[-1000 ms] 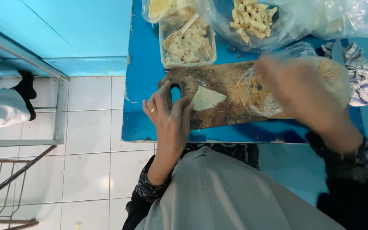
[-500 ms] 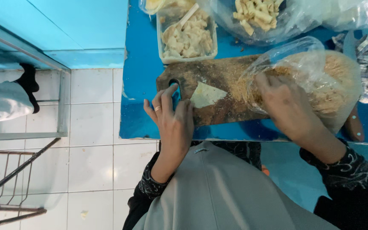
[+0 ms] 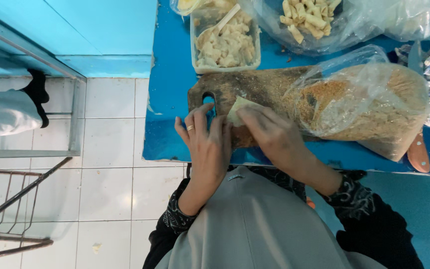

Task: The person takes thin square dough wrappers from a stack on a wooden cutting board and folds them by hand into smaller layered pieces, setting each finished piece aside. They occasionally reach into a plastic bag of dough pieces to take more wrappers and continue folding one piece at a time.

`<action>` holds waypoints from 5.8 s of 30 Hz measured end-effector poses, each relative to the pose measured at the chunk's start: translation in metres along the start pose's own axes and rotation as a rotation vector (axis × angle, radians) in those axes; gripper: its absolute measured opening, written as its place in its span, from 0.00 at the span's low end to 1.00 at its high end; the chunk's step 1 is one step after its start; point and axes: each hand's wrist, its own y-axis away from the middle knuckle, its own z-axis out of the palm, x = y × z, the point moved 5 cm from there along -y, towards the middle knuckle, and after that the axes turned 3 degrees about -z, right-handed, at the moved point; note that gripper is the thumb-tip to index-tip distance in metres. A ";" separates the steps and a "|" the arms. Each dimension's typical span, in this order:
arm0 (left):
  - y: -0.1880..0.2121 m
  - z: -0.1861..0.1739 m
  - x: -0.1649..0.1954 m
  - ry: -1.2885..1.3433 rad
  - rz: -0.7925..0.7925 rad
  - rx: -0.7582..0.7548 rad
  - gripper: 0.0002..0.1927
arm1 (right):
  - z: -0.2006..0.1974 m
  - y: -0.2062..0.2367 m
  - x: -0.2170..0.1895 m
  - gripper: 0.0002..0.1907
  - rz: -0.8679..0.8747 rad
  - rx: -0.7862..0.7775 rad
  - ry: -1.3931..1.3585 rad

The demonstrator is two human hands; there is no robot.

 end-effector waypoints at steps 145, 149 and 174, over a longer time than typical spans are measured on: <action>-0.009 -0.023 -0.038 0.121 -0.132 0.236 0.25 | 0.045 -0.050 0.057 0.14 0.082 -0.106 0.385; -0.005 -0.024 -0.050 0.142 -0.153 0.230 0.24 | 0.033 -0.060 0.077 0.22 0.221 -0.176 0.236; -0.013 -0.007 -0.022 0.182 0.036 -0.053 0.10 | -0.004 -0.040 0.024 0.13 0.030 -0.189 -0.332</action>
